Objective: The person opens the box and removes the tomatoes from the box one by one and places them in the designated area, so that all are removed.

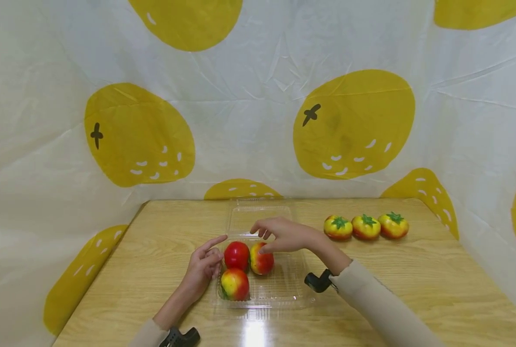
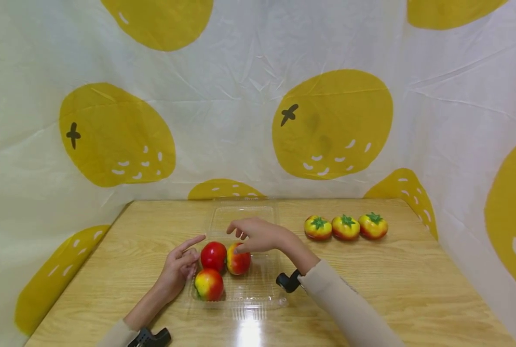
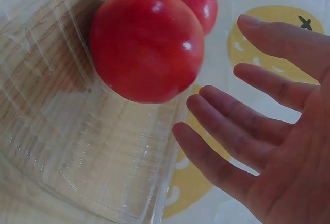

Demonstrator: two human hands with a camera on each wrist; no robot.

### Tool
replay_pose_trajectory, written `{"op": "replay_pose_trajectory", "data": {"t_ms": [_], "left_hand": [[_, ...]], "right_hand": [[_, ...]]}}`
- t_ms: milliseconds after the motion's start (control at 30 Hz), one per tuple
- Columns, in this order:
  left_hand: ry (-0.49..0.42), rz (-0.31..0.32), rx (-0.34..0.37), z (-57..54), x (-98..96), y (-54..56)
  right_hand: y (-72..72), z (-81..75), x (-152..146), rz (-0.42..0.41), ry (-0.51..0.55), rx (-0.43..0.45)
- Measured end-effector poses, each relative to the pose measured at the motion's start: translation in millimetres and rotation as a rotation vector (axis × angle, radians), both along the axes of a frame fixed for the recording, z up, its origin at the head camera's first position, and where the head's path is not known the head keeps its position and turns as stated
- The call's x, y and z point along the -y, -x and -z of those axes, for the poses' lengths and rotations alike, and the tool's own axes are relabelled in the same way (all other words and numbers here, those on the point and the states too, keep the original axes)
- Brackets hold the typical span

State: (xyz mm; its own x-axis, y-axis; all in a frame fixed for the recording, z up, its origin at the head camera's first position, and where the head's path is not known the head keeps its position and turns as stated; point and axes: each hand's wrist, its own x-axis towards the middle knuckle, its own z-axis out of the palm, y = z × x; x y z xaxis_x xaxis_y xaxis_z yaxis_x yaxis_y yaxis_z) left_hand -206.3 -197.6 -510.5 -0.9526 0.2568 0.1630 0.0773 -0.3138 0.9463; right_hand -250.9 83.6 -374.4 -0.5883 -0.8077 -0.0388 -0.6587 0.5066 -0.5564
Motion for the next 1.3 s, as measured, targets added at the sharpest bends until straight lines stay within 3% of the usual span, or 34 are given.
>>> {"op": "replay_pose_trajectory", "data": {"t_ms": [300, 467, 867, 1100, 1300], "left_hand": [[0.001, 0.0, 0.001, -2.6, -1.1, 0.2], [0.001, 0.004, 0.005, -2.7, -1.3, 0.2], [-0.003, -0.003, 0.003, -4.1, -1.6, -0.7], [-0.006, 0.003, 0.002, -3.7, -1.1, -1.0], [-0.002, 0.0, 0.001, -2.1, -0.9, -0.9]], "right_hand": [[0.6, 6.0, 9.8, 0.034, -0.068, -0.093], [-1.4, 6.4, 14.2, 0.065, -0.1, -0.09], [-3.5, 5.0, 15.8, 0.056, -0.174, -0.007], [-3.4, 6.8, 16.2, 0.075, -0.249, 0.144], [1.8, 10.6, 14.8, 0.055, -0.287, 0.21]]}}
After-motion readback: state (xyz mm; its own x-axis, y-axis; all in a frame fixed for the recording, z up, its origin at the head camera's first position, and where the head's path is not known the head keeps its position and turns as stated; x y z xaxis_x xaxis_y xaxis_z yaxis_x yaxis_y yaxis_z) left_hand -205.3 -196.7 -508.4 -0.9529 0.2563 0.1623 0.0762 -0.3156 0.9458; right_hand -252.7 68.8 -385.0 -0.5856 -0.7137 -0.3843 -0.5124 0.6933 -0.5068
